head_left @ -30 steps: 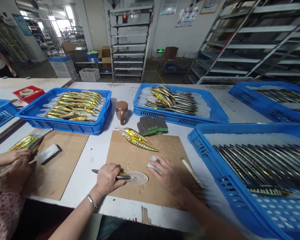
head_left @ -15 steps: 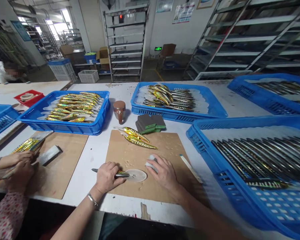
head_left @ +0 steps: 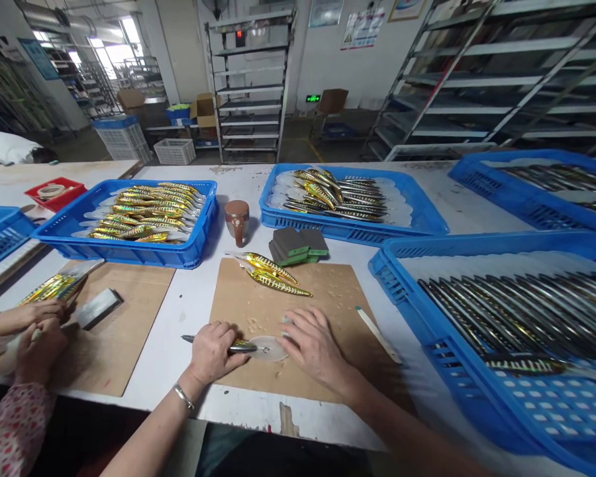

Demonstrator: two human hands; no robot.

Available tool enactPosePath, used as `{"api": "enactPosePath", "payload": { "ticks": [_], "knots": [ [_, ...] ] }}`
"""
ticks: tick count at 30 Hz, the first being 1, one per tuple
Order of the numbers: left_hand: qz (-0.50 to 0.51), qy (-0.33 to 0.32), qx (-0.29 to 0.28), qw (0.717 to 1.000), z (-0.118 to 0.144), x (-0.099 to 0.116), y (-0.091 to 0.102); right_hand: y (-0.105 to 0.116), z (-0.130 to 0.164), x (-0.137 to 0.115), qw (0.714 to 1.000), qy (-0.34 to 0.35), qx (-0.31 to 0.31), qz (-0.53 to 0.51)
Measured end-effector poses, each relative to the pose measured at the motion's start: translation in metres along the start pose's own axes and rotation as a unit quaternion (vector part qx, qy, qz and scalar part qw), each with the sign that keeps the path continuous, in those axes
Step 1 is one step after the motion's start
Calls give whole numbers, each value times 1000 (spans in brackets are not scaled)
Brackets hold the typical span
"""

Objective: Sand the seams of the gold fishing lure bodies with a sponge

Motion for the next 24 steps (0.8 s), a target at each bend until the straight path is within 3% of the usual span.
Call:
{"api": "enactPosePath", "payload": {
  "ticks": [4, 9, 24],
  "knots": [
    [-8, -1, 5, 1000, 0, 1, -1, -24, -9, -7, 994, -2, -89, -67],
    [-15, -1, 2, 1000, 1, 1, -4, -36, -13, -6, 986, -40, -155, -53],
    [-2, 3, 6, 1000, 0, 3, -8, -34, -18, -5, 976, -67, -197, -58]
  ]
}}
Point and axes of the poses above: each hand's wrist, its own z-axis away from the middle knuckle, its own y-axis out of the back of the hand, x = y × z, the point moved 6 cm from there along -z, towards the middle knuckle, and after that the axes turned 7 degrees about y, right-handed, at the moved point
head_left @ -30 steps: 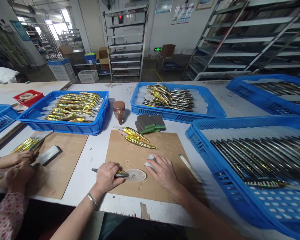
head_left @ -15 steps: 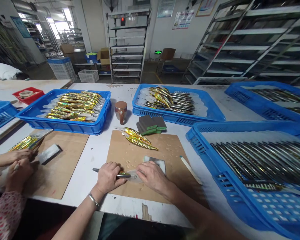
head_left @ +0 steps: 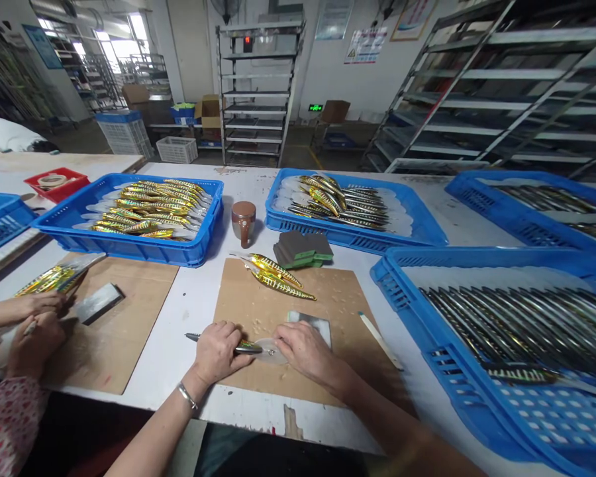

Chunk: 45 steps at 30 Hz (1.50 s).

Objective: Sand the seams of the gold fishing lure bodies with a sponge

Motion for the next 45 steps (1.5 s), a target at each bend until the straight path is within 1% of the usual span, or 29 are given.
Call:
{"api": "enactPosePath", "payload": {
  "ticks": [4, 10, 15, 22, 29, 34, 37, 39, 42, 43, 45],
  "knots": [
    [0, -1, -5, 1000, 0, -1, -1, 0, 0, -1, 1000, -2, 13, -2],
    [8, 4, 1, 1000, 1, -2, -2, 2, 0, -2, 1000, -4, -1, -5],
    [6, 4, -5, 1000, 1, -1, -1, 2, 2, -3, 1000, -17, 10, -5],
    [-1, 5, -4, 1000, 0, -2, 1, 0, 1, -4, 1000, -11, 9, -4],
    [12, 2, 5, 1000, 0, -1, 1, -2, 1, -2, 999, -28, 30, -10],
    [1, 3, 9, 1000, 0, -2, 2, -9, -4, -1, 997, -26, 73, 2],
    [-2, 4, 11, 1000, 0, -2, 2, -10, -7, 5, 995, -34, 91, 20],
    [0, 3, 11, 1000, 0, -2, 1, -4, -3, 15, 993, -47, 106, 29],
    [5, 3, 10, 1000, 0, -3, -1, 7, 15, 35, 989, -63, 130, 41],
    [7, 4, 11, 1000, 0, -3, -2, 9, 23, 41, 989, -58, 129, 45],
    [8, 8, 11, 1000, 1, -3, -2, 7, 36, 48, 993, -28, 106, 53]
  ]
}}
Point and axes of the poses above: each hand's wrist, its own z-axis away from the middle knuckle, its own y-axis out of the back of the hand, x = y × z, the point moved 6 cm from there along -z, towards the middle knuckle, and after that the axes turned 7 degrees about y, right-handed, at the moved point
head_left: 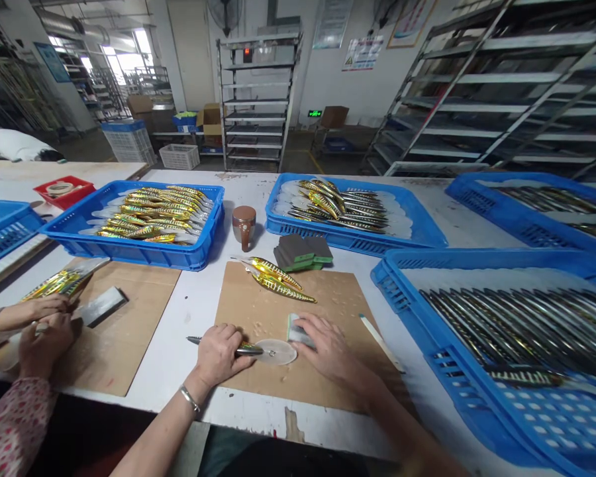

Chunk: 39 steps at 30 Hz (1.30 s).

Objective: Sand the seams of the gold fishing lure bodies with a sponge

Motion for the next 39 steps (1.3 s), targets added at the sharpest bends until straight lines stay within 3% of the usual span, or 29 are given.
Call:
{"api": "enactPosePath", "payload": {
  "ticks": [3, 8, 13, 19, 24, 34, 39],
  "knots": [
    [2, 1, -3, 1000, 0, 1, 0, -6, 14, 4, 999, 42, -25, 4],
    [1, 5, -5, 1000, 1, 0, -1, -7, 12, 15, 1000, 3, 10, 15],
    [-8, 1, -7, 1000, 1, -1, -1, -1, 2, 24, 998, 6, -28, -49],
    [-8, 3, -8, 1000, 0, 0, 0, 17, -4, 12, 985, -86, 128, -81],
    [-6, 0, -4, 1000, 0, 0, -1, 5, -14, -15, 986, -60, 119, -104],
    [8, -1, -5, 1000, 0, 5, 1, -7, -12, -2, 971, -117, 187, -92],
    [3, -31, -15, 999, 1, 8, 0, -21, -32, -37, 959, -131, 240, -76]
  ]
}}
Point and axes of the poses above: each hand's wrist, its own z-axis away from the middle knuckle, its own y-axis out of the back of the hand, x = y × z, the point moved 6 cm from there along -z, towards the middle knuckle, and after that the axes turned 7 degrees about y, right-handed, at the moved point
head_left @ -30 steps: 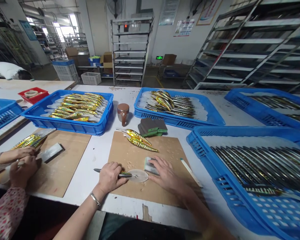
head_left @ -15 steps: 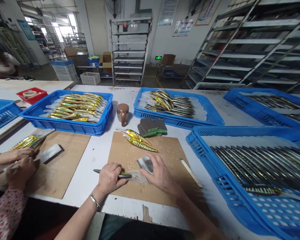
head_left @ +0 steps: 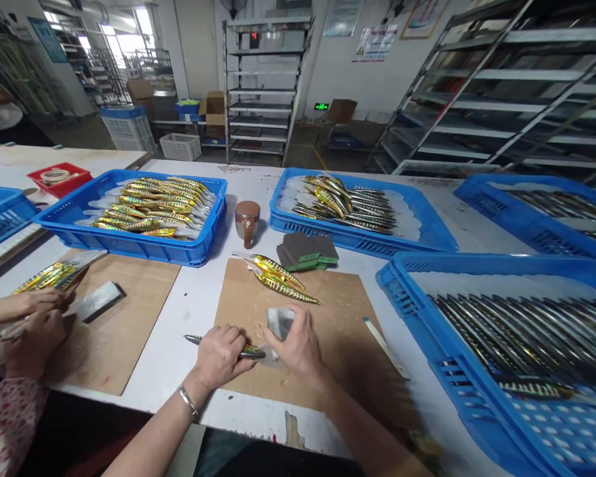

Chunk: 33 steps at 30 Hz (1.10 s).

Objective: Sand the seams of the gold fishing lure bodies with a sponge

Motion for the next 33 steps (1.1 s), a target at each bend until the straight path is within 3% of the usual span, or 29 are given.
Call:
{"api": "enactPosePath", "payload": {
  "ticks": [3, 6, 9, 11, 16, 22, 29, 33],
  "knots": [
    [0, 3, 4, 1000, 1, -1, 1, -3, 5, -5, 999, 22, 21, -21],
    [-3, 0, -2, 1000, 1, 2, 2, 9, 19, 16, 999, 29, 33, -3],
    [-5, -3, -10, 1000, 0, 5, 4, 21, 28, 35, 998, -6, 50, 26],
    [-7, -2, -14, 1000, 1, 5, 4, 18, 26, 28, 998, -17, 47, 23],
    [-10, -2, -17, 1000, 2, 3, 3, 0, 12, -11, 999, 35, 27, -25],
    [-6, -3, -22, 1000, 3, 5, 2, 20, 25, 25, 998, -1, 53, 26],
    [-15, 0, -15, 1000, 2, 6, 4, -3, 9, -12, 999, 37, 21, -28],
    [-8, 1, -26, 1000, 2, 5, 1, 13, 23, 25, 999, 12, 35, -4]
  ]
}}
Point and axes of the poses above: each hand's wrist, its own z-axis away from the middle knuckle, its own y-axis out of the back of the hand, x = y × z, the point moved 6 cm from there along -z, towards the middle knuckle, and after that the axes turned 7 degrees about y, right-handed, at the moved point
